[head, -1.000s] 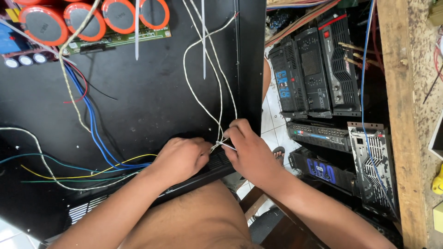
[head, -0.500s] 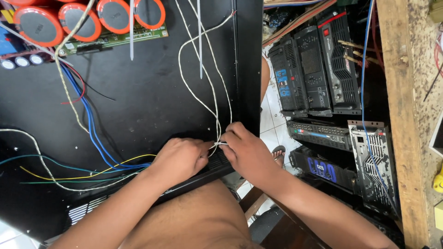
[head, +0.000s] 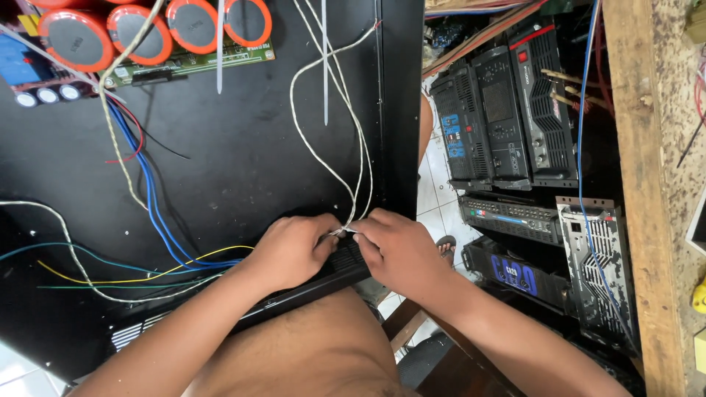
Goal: Organizing and grouping internal wiring within an electronic amplifier chassis on a repair bench.
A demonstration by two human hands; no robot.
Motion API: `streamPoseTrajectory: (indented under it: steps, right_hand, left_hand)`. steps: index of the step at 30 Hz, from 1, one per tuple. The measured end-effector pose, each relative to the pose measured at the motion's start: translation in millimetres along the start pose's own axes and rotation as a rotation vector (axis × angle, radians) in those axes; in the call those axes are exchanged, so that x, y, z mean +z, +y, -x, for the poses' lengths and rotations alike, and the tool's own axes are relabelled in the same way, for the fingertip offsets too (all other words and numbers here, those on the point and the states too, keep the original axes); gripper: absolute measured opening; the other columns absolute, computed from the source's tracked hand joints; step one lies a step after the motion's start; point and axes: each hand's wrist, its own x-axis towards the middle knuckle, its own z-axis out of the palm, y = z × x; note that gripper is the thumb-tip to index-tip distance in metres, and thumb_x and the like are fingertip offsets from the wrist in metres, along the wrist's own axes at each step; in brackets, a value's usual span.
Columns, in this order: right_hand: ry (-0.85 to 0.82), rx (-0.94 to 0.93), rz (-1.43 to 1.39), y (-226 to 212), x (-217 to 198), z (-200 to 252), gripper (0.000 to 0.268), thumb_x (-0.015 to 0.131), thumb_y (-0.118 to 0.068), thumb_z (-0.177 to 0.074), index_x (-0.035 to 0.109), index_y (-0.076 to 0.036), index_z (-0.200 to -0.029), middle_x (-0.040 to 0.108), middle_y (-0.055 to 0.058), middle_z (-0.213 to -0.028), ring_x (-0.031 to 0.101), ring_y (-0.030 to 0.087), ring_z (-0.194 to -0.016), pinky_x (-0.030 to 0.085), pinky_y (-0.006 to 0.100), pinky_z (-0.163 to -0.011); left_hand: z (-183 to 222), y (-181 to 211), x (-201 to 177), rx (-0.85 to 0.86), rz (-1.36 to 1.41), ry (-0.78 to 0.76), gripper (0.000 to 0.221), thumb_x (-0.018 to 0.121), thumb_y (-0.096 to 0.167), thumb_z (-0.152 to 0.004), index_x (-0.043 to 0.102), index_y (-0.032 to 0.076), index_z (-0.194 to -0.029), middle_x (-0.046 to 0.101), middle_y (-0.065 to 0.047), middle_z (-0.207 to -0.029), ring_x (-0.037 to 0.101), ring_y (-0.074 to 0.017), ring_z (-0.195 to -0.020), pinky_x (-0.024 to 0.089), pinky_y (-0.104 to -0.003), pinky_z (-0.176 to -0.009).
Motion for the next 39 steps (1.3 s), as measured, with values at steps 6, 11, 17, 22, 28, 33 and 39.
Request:
streamPoseTrajectory:
  steps: [6,11,17,22,28,33,39]
  right_hand:
    - [-0.009,-0.008,-0.025,-2,0,0,0.014,0.063,-0.016,-0.097,0.073,-0.011,-0.089,0.058,0.002,-0.067,0.065,0.022,-0.062,0.054,0.031,-0.053]
    - [-0.029,0.032,-0.038,-3,8,1,0.017,0.062,-0.017,-0.096,0.074,-0.011,-0.086,0.057,0.001,-0.063,0.063,0.022,-0.06,0.052,0.032,-0.051]
    - [-0.145,0.164,-0.143,-4,10,-2,0.019,0.058,-0.017,-0.098,0.074,-0.012,-0.089,0.064,0.006,-0.066,0.067,0.027,-0.065,0.055,0.035,-0.058]
    - [-0.275,0.266,-0.169,-4,9,-2,0.022,0.055,-0.021,-0.098,0.075,-0.013,-0.096,0.071,0.011,-0.075,0.071,0.034,-0.075,0.058,0.043,-0.066]
    - [-0.338,0.396,-0.186,-13,2,-6,0.025,0.055,-0.03,-0.097,0.075,-0.018,-0.105,0.071,0.013,-0.074,0.072,0.037,-0.078,0.058,0.046,-0.07]
    - [-0.371,0.413,-0.162,-12,3,-6,0.027,0.055,-0.034,-0.096,0.075,-0.018,-0.107,0.072,0.012,-0.072,0.073,0.036,-0.077,0.058,0.045,-0.069]
    - [-0.404,0.459,-0.191,-8,3,-6,0.032,0.054,-0.033,-0.094,0.074,-0.017,-0.114,0.073,0.011,-0.073,0.073,0.036,-0.077,0.059,0.046,-0.07]
  left_hand:
    - [3,5,-8,-0.084,0.226,-0.045,0.034,0.057,0.014,-0.096,0.067,0.009,-0.128,0.08,-0.012,-0.1,0.075,-0.027,-0.086,0.06,-0.041,-0.076]
    - [3,11,-15,-0.098,0.326,-0.061,0.037,0.052,0.008,-0.097,0.065,0.004,-0.132,0.08,-0.015,-0.101,0.074,-0.0279,-0.086,0.06,-0.043,-0.077]
    - [-1,15,-19,-0.17,0.404,-0.075,0.037,0.049,0.013,-0.102,0.067,0.009,-0.134,0.079,-0.014,-0.095,0.065,-0.0196,-0.062,0.058,-0.035,-0.064]
    - [1,24,-29,-0.241,0.432,-0.097,0.035,0.051,0.014,-0.101,0.075,0.012,-0.126,0.08,-0.017,-0.093,0.064,-0.017,-0.055,0.057,-0.032,-0.059]
    - [-1,16,-22,-0.235,0.403,-0.083,0.029,0.056,0.016,-0.099,0.078,0.007,-0.115,0.079,-0.015,-0.09,0.066,-0.0186,-0.057,0.058,-0.033,-0.059]
    - [-4,5,-15,-0.203,0.356,-0.11,0.027,0.062,0.018,-0.098,0.079,0.006,-0.115,0.079,-0.014,-0.089,0.07,-0.0197,-0.062,0.059,-0.035,-0.061]
    - [-4,2,-13,-0.208,0.323,-0.106,0.029,0.06,0.021,-0.099,0.078,0.007,-0.116,0.08,-0.014,-0.093,0.073,-0.0218,-0.071,0.06,-0.036,-0.066]
